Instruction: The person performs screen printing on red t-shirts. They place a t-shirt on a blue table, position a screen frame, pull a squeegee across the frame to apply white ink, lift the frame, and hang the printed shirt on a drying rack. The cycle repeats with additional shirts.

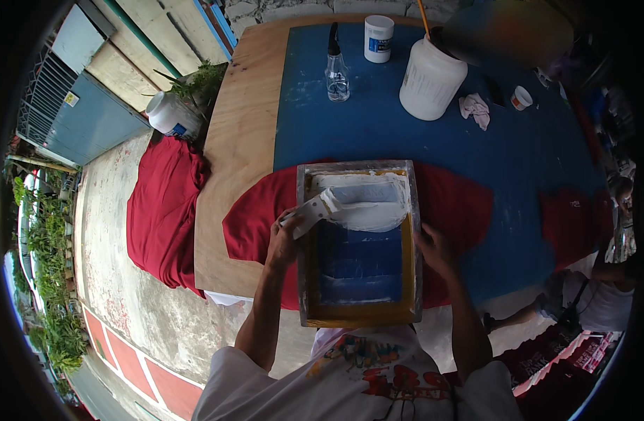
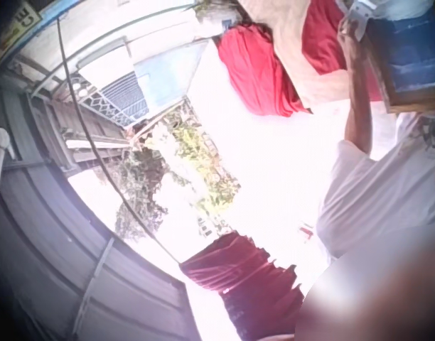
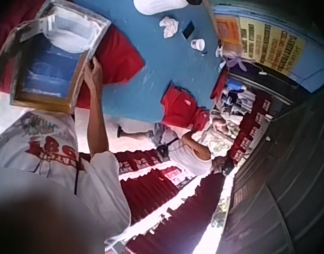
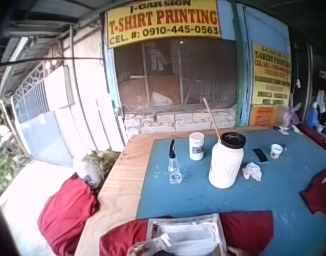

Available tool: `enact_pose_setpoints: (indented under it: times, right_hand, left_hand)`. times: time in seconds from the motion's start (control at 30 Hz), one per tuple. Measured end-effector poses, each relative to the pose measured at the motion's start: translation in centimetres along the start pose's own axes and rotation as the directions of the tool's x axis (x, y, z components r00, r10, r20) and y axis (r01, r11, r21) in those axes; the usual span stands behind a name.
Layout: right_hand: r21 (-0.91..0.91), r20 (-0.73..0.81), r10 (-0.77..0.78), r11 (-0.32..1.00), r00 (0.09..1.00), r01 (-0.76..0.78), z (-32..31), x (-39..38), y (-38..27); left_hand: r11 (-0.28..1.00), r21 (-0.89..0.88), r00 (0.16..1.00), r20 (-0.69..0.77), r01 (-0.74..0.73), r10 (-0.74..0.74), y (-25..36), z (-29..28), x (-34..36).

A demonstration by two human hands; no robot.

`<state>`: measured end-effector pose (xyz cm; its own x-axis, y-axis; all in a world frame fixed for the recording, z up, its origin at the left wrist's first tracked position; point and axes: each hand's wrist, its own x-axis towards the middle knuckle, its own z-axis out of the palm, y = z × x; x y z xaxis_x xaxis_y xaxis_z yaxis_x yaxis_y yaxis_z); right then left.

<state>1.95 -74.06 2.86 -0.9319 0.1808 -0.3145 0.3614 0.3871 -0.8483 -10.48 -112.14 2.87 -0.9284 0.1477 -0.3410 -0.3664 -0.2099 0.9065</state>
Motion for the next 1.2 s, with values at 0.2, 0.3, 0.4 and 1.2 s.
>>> enact_pose_setpoints:
  times: [0.2, 0.3, 0.4, 1.2]
  right_hand:
    - [-0.003, -0.037, 0.049, 0.999, 0.998, -0.050, 0.4, -0.3, -0.8]
    - [0.015, -0.071, -0.006, 1.000, 0.997, 0.007, 0.7, -0.1, -0.3]
    - [0.052, -0.056, -0.006, 0.999, 0.998, 0.009, 0.8, 0.2, 0.1]
    - [0.063, -0.096, 0.044, 0.997, 0.994, -0.038, 0.8, -0.5, -2.1]
  left_hand:
    - [0.884, 0.371, 0.959, 0.119, -0.284, 0.259, 4.4, 3.1, -2.0]
    - [0.667, 0.622, 0.890, 0.432, -0.411, 0.145, 7.2, 6.1, -0.7]
    - [0.230, 0.485, 0.528, 0.826, -0.844, 0.199, 7.7, 10.5, 2.7]
    - [-0.250, 0.277, 0.304, 0.950, -0.928, -0.077, 11.2, 8.8, 5.3]
